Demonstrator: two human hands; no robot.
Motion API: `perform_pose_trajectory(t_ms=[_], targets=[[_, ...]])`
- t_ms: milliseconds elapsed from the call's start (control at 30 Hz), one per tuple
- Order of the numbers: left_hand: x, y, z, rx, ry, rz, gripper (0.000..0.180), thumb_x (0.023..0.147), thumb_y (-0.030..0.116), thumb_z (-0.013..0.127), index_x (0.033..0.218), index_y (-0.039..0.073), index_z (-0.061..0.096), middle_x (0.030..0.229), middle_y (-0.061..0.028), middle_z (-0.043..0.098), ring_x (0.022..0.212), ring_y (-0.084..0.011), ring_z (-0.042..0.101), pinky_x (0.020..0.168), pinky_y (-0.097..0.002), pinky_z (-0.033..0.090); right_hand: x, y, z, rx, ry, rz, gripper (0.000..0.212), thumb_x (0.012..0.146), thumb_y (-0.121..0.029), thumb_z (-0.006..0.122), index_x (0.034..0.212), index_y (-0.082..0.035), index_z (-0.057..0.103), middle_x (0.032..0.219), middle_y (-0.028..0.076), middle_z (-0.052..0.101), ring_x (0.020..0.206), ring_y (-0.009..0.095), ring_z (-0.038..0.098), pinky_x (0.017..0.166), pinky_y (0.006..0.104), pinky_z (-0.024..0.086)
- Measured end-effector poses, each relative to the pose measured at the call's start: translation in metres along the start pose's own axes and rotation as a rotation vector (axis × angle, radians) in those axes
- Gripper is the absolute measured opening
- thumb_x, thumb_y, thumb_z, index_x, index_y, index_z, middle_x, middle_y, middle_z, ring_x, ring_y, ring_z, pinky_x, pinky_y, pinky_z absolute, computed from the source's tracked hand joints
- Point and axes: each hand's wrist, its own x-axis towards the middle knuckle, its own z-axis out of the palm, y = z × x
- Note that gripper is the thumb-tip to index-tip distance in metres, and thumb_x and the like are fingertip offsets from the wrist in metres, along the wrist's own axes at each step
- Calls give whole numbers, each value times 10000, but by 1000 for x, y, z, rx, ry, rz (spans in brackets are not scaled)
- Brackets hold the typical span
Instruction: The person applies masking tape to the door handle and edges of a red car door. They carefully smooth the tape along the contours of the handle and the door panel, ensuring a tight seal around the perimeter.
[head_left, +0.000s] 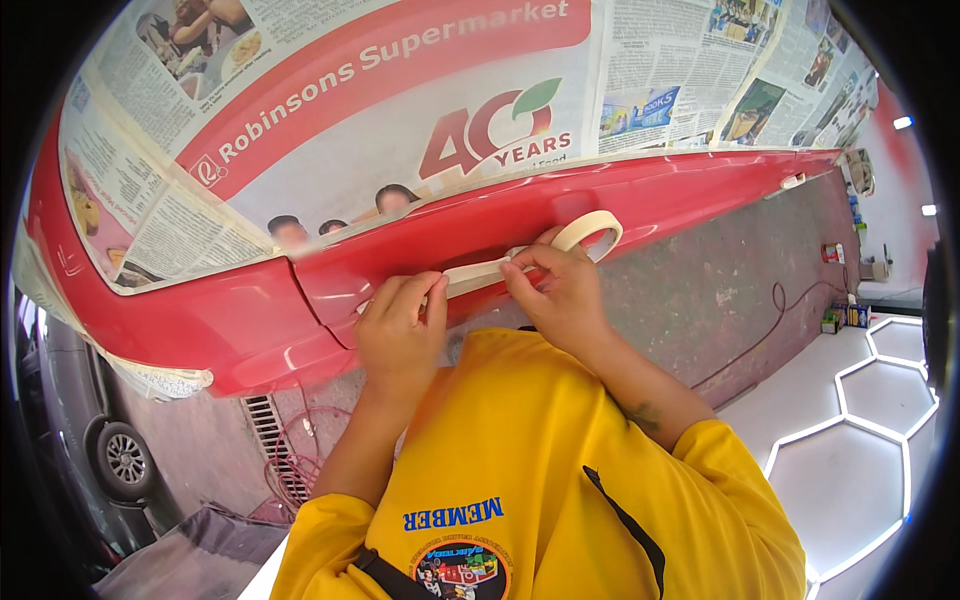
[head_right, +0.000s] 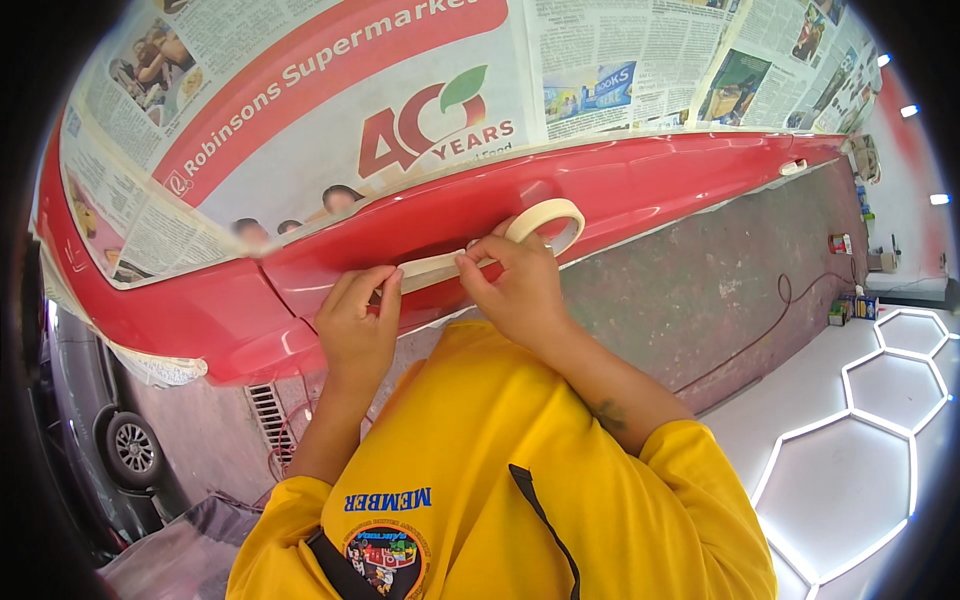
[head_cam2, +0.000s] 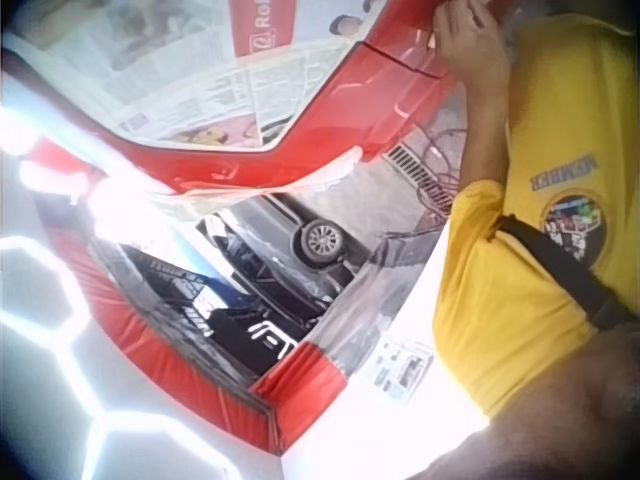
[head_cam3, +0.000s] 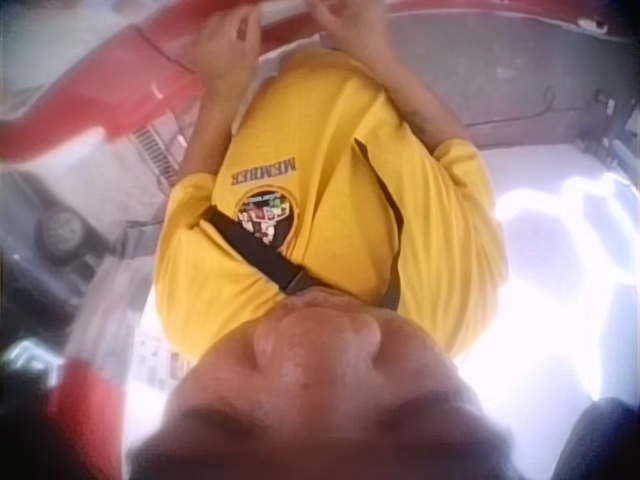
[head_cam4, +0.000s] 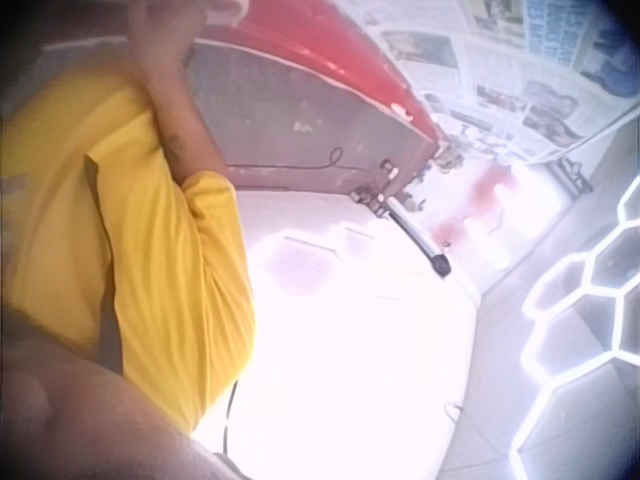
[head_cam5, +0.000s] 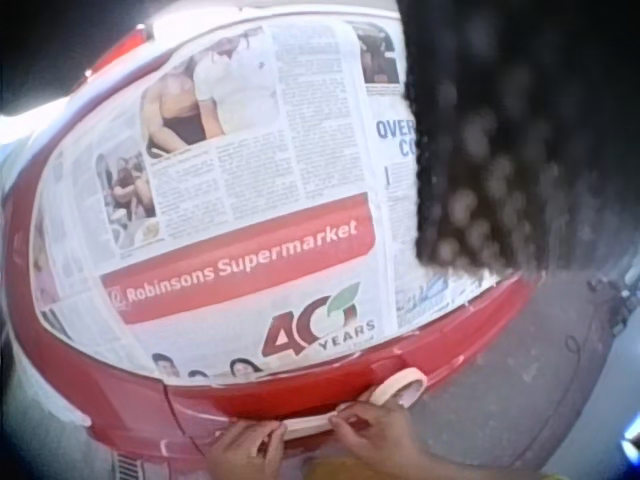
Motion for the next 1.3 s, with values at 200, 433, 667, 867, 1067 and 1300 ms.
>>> perform_pose_trajectory(t_ms=[200, 433, 667, 867, 1067, 1300], targets=[[-3, -6, 10, 146, -48, 26, 90, 931, 89, 818, 1003, 45, 789, 916, -111, 742, 846, -333, 728, 763, -436, 586, 2, 6, 7, -119, 37, -82, 115, 861, -162, 848, 866, -68, 782, 889, 112, 699, 872, 354, 666, 816, 474, 502], [0, -2, 11, 194, -29, 116, 101, 931, 48, 828, 1023, 28, 790, 896, -128, 728, 763, -308, 716, 687, -397, 566, 1, 6, 7, -143, 40, -119, 111, 864, -160, 840, 879, -70, 776, 887, 117, 697, 880, 358, 672, 825, 483, 489], [2, -3, 13, 310, -25, 151, 120, 896, 104, 860, 987, 56, 797, 843, -108, 722, 732, -300, 712, 662, -406, 553, 0, 6, 4, -217, -14, -91, 128, 853, -140, 857, 901, -58, 772, 965, 129, 708, 912, 369, 669, 806, 475, 535], [1, -2, 5, 251, -81, -157, 212, 885, 153, 900, 926, 57, 716, 657, -91, 618, 547, -235, 588, 552, -367, 468, -2, 12, 8, -146, 58, -26, 188, 850, -167, 880, 868, -79, 715, 858, 111, 677, 817, 380, 660, 745, 512, 509], [-19, -22, -8, 150, 58, 42, 224, 847, 136, 922, 933, 91, 719, 681, -54, 615, 592, -239, 606, 574, -377, 506, -20, 40, -1, -58, 77, -140, 245, 840, -162, 909, 1038, -131, 769, 879, 83, 649, 806, 338, 655, 709, 475, 509], [-4, -8, -10, 407, -158, 384, 278, 908, 270, 892, 1104, 90, 812, 772, -80, 724, 646, -255, 688, 578, -368, 547, -12, 11, 1, -370, -67, -368, 314, 872, -247, 868, 1181, -221, 818, 930, 61, 630, 855, 314, 666, 741, 467, 511]])
